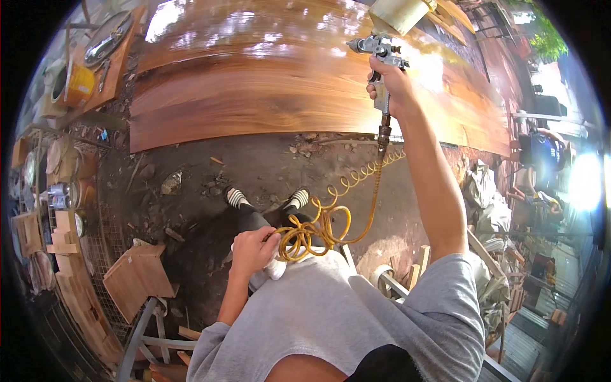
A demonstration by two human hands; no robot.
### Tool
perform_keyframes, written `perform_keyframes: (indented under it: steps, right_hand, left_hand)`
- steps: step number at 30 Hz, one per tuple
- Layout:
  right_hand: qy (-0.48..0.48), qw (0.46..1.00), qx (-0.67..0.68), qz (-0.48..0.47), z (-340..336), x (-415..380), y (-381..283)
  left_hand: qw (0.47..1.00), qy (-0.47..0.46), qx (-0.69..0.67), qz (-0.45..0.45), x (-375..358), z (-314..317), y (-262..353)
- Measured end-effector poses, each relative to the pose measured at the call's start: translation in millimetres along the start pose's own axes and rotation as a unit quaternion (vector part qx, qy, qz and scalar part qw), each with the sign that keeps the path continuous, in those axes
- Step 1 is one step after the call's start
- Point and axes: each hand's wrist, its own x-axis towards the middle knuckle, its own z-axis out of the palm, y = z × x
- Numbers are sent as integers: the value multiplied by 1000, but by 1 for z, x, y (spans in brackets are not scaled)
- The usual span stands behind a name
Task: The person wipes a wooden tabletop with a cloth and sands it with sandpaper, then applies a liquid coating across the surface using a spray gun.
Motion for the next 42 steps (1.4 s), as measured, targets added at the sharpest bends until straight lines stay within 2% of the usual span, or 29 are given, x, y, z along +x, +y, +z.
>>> perform_keyframes:
  steps: [1, 15, 26, 35, 42]
  right_hand:
    - [4, 1000, 2, 0, -5, 25, -12]
    - [11, 1000, 12, -14, -149, 57, 5]
    - [59, 998, 19, -9, -253, 71, 9]
    - [83, 996, -1, -16, -340, 77, 18]
    - [116, 993, 2, -13, -400, 97, 6]
  left_hand:
    - [1000, -5, 0, 3, 27, -4, 6]
    - [1000, -14, 6, 3, 47, 105, 75]
    - [1000, -19, 18, 4, 70, 173, 138]
    - [996, -83, 40, 20, 92, 213, 168]
    - [990, -127, 23, 64, 152, 249, 199]
